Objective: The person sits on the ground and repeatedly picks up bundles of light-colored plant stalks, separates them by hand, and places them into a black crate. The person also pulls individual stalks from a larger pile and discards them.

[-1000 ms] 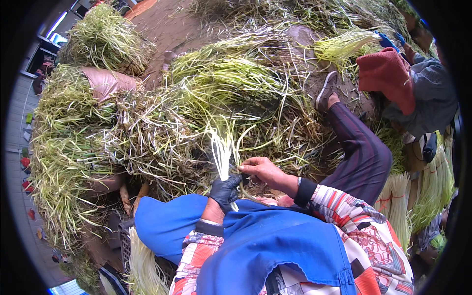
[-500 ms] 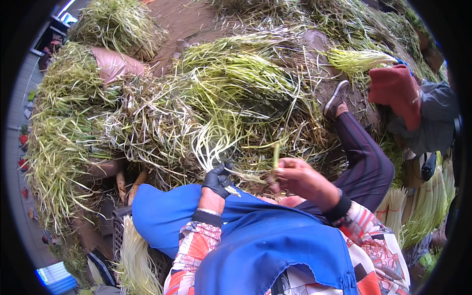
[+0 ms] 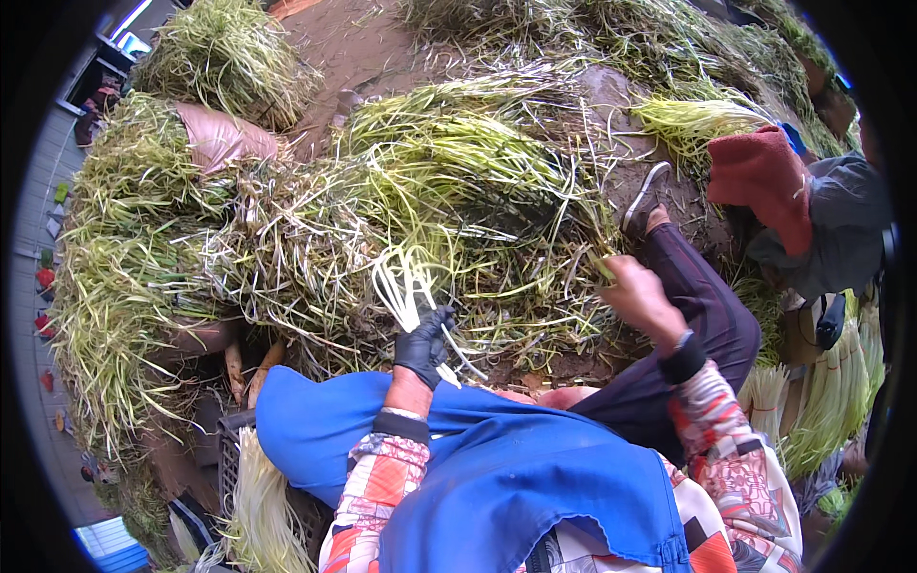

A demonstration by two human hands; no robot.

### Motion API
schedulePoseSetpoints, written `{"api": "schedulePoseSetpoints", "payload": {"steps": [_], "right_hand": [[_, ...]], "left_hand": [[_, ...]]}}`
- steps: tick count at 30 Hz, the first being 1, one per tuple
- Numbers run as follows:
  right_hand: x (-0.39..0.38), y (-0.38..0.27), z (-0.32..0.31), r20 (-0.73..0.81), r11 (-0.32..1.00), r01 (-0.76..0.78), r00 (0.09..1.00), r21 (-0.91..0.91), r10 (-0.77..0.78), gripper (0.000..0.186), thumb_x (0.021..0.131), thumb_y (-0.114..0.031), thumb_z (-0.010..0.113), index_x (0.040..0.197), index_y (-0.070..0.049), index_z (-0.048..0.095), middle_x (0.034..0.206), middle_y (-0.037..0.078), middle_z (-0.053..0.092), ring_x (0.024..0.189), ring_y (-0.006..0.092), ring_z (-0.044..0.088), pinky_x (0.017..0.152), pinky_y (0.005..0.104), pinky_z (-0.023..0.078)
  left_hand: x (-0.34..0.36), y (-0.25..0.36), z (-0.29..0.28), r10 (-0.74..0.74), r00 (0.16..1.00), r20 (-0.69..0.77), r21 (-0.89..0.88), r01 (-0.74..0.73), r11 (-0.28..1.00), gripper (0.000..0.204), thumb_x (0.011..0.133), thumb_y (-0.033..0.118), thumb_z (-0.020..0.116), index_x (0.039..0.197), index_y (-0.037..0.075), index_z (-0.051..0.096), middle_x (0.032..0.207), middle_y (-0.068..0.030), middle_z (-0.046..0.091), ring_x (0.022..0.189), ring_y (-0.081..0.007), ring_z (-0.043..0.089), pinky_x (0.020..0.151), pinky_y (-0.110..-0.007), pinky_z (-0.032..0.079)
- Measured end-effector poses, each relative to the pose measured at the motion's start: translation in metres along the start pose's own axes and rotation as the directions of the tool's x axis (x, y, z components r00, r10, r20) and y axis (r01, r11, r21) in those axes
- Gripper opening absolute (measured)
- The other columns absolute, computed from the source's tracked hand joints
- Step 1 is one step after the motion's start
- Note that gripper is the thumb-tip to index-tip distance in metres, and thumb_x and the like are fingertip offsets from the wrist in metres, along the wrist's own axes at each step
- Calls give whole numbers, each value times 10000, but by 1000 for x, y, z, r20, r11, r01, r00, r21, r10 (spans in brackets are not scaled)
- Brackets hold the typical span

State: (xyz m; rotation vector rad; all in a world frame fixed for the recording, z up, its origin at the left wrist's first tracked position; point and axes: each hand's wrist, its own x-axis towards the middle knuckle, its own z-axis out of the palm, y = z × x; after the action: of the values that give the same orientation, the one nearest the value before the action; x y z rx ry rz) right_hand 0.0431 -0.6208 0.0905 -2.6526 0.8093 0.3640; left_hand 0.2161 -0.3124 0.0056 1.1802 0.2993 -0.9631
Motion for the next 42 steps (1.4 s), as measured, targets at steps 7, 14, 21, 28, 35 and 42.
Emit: {"api": "schedulePoseSetpoints", "payload": {"steps": [7,14,21,28,35,42], "right_hand": [[40,-110,84,292,468,-193,945,862,-148,419,836,-376,741,904,26,647,743,90,658,579,133,588,527,291,492],[40,-92,98,429,22,-429,903,903,-10,252,909,-236,674,846,-8,587,677,56,584,534,143,593,484,294,535],[52,-78,121,414,-132,-402,906,906,82,227,958,-188,550,917,32,584,667,133,642,504,211,648,459,331,572],[60,-46,150,-294,879,454,868,146,-400,118,825,-132,575,775,-39,629,768,146,671,687,318,673,618,432,549],[107,56,114,-133,978,16,991,208,12,278,831,-328,667,796,-52,657,731,160,659,710,370,660,675,443,542],[205,51,87,-326,975,2,942,-221,-76,452,909,-96,468,1360,-87,481,1482,218,368,1401,349,317,1151,467,220]], "left_hand": [[-29,-31,48,98,995,5,329,-94,940,215,786,75,791,959,26,674,779,-19,670,638,-85,594,561,-226,458],[-27,-30,24,59,992,-108,687,32,726,360,942,373,614,1025,46,738,795,-34,714,585,-84,575,529,-251,439],[-51,-35,39,-286,950,128,377,220,900,393,967,367,576,1137,28,679,800,-65,684,636,-105,605,567,-259,492],[-55,-1,41,-338,883,325,120,316,941,292,1006,213,493,1030,-45,627,505,82,321,357,-26,264,340,-205,228],[-62,71,-29,341,907,246,-572,-148,806,417,1031,295,440,1292,-27,477,602,41,421,379,-31,317,333,-214,270],[-34,46,-13,-91,944,317,-449,233,863,442,997,201,509,1404,42,441,878,-58,682,421,-32,384,400,-201,336]]}}
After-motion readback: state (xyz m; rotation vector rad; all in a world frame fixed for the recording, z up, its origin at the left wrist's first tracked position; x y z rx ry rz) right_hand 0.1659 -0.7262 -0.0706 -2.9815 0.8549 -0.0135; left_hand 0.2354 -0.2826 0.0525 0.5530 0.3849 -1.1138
